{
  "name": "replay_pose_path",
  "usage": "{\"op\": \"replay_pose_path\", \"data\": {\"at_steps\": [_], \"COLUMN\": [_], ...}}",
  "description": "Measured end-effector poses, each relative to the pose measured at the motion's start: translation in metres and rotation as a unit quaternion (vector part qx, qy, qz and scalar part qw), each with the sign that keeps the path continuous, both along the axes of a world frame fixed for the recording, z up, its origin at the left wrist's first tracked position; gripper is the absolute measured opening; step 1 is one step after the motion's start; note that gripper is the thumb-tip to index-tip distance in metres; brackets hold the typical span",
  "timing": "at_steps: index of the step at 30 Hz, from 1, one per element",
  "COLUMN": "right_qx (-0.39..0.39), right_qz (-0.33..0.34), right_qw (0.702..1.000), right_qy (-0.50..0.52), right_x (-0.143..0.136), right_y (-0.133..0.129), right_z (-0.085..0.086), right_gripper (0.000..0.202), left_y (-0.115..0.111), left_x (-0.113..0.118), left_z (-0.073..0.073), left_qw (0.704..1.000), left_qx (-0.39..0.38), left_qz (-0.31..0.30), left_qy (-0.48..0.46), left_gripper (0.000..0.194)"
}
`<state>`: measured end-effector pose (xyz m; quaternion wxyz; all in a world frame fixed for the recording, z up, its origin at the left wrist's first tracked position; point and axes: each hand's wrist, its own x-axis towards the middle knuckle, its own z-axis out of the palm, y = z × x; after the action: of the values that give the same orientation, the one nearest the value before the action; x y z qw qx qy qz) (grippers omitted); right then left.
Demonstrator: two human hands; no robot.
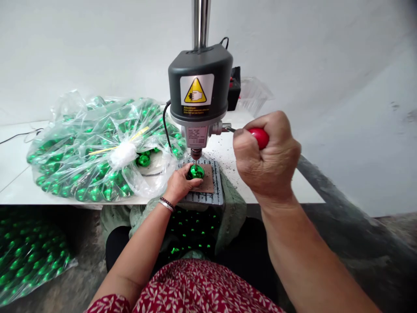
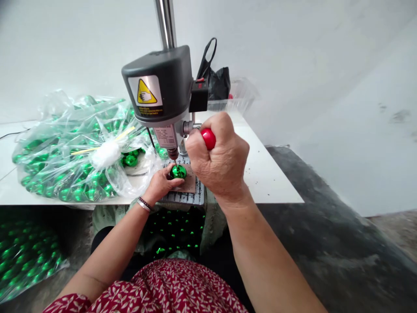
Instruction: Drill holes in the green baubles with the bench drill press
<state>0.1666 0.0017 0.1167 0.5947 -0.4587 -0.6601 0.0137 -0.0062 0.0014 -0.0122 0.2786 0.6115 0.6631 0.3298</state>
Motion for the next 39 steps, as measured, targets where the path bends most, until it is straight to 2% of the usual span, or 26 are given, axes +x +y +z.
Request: {"op": "replay_pose_path", "data": {"at_steps": [10, 16, 23, 25, 28, 31, 33, 36, 39], "right_qx": [0.049, 0.086, 0.108, 0.114, 0.099, -0.023, -0.086, -0.117, -0.105], "right_qz": [-0.045, -0.052, -0.029, -0.025, -0.027, -0.001, -0.017, -0.031, -0.027], "right_qw": [0.998, 0.994, 0.993, 0.992, 0.992, 0.997, 0.994, 0.991, 0.992], "right_qy": [0.018, 0.043, 0.041, 0.054, 0.073, 0.068, 0.058, 0.059, 0.063], "right_x": [-0.007, -0.011, -0.011, -0.011, -0.013, -0.015, -0.016, -0.017, -0.018], "right_y": [-0.006, -0.005, -0.007, -0.004, 0.010, 0.029, 0.037, 0.041, 0.039], "right_z": [-0.021, -0.031, -0.054, -0.047, -0.014, 0.030, 0.051, 0.060, 0.055], "right_gripper": [0.015, 0.011, 0.010, 0.011, 0.017, 0.023, 0.024, 0.022, 0.025], "left_y": [0.000, -0.001, -0.001, -0.001, -0.001, -0.007, -0.016, -0.041, -0.073], "left_x": [0.000, 0.000, 0.001, 0.001, 0.002, 0.003, 0.001, -0.008, -0.023], "left_z": [-0.004, -0.003, -0.003, -0.003, -0.002, -0.001, 0.003, 0.012, 0.023], "left_qw": [1.000, 1.000, 1.000, 1.000, 1.000, 0.999, 0.998, 0.999, 0.996], "left_qx": [0.010, 0.006, 0.006, 0.003, 0.003, 0.023, 0.038, 0.023, -0.033], "left_qz": [0.010, 0.007, 0.013, 0.015, 0.011, 0.009, 0.012, 0.006, -0.077], "left_qy": [0.017, 0.028, 0.014, 0.025, 0.012, -0.030, -0.049, -0.040, -0.003], "left_gripper": [0.062, 0.064, 0.061, 0.060, 0.053, 0.048, 0.047, 0.049, 0.058]}}
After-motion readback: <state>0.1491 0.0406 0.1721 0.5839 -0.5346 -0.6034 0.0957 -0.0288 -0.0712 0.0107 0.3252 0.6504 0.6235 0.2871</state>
